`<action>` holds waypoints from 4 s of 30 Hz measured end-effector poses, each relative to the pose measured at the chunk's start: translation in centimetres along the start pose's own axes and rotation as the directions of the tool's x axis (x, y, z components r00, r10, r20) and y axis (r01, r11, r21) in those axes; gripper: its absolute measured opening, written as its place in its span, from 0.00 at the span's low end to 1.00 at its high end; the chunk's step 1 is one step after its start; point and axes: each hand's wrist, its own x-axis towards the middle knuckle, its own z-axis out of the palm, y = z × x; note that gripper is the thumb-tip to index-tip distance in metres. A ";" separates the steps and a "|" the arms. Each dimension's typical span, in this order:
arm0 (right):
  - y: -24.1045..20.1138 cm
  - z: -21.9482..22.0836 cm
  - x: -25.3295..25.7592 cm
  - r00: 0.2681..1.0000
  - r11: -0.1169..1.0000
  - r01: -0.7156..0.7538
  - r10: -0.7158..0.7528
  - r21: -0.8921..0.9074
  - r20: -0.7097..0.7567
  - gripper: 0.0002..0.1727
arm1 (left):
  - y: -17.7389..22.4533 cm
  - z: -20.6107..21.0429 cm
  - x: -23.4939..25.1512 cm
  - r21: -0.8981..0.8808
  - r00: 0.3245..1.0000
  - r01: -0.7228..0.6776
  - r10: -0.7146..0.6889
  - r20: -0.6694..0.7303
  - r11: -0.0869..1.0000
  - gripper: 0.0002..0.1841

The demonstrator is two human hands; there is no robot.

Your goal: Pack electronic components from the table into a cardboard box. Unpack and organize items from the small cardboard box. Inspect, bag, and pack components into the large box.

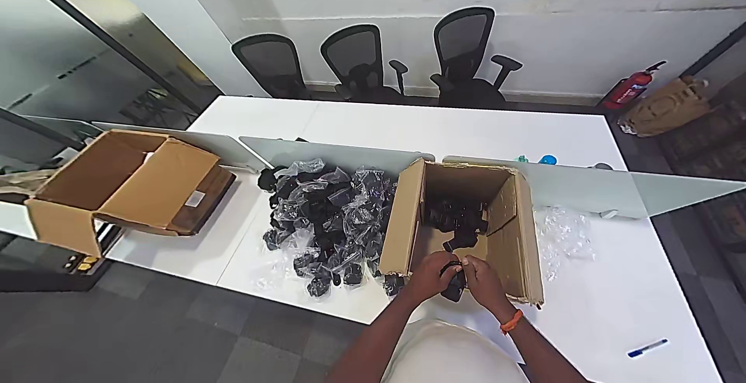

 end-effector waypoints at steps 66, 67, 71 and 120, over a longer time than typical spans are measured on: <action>1.2 -0.5 0.6 0.991 0.915 0.056 -0.100 0.399 0.090 0.23 | 0.0 -0.2 0.6 -0.147 0.993 0.075 -0.088 -0.080 0.986 0.12; 1.1 -0.5 0.4 0.993 0.902 0.058 -0.096 0.428 0.067 0.22 | 0.0 -0.5 0.9 -0.222 0.987 0.133 -0.150 -0.061 0.966 0.12; 0.0 -0.7 -1.2 0.995 0.904 0.094 -0.077 0.416 -0.058 0.22 | 0.7 -2.2 1.7 -0.579 0.855 0.412 -0.519 -0.021 0.703 0.11; 0.5 -2.9 9.1 0.929 0.748 -0.344 0.358 0.568 0.091 0.23 | -0.8 -3.9 2.4 0.174 0.945 0.262 -0.216 -0.247 0.949 0.20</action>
